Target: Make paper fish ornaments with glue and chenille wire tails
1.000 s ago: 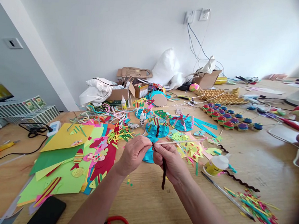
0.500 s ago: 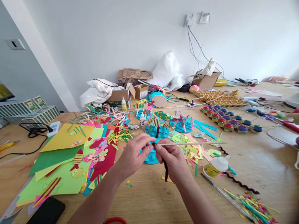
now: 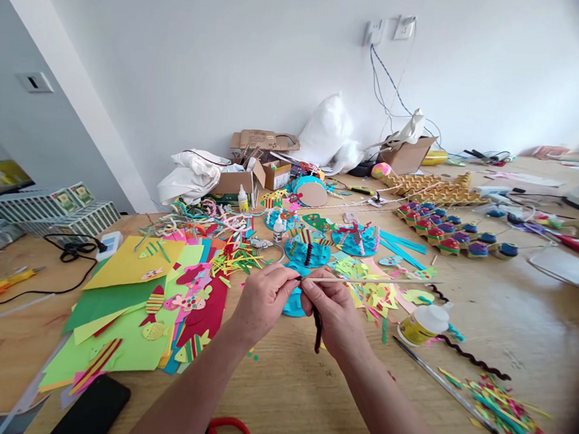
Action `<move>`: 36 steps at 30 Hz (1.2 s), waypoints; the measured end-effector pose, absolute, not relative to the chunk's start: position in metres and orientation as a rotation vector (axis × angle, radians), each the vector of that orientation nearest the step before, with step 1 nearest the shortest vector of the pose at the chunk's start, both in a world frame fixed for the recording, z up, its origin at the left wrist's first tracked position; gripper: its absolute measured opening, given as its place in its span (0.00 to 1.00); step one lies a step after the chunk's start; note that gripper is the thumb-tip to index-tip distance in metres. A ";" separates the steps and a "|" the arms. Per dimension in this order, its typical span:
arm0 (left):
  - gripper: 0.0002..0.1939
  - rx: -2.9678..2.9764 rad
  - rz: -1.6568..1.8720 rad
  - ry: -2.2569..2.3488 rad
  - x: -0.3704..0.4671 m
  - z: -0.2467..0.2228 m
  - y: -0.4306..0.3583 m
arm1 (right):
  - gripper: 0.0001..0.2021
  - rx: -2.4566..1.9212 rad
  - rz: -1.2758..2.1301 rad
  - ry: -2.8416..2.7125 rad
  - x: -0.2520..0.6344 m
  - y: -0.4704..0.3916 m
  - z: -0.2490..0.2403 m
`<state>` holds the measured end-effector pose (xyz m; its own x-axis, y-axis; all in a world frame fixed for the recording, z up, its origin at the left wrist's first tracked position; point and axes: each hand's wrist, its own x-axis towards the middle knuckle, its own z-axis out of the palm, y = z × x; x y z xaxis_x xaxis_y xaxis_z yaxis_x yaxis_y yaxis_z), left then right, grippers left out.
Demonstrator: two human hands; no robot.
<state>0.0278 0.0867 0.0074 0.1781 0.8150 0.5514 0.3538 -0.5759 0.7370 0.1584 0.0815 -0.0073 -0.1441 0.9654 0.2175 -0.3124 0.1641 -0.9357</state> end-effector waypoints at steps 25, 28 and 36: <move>0.06 1.315 1.277 0.807 0.034 0.013 0.084 | 0.11 -0.593 1.595 -1.016 0.163 0.076 -0.004; 0.07 1.356 1.237 0.770 0.031 0.013 0.084 | 0.11 -0.569 1.632 -1.002 0.163 0.076 -0.005; 0.04 1.686 1.154 0.832 0.024 0.011 0.087 | 0.12 -0.624 1.604 -1.039 0.161 0.077 -0.008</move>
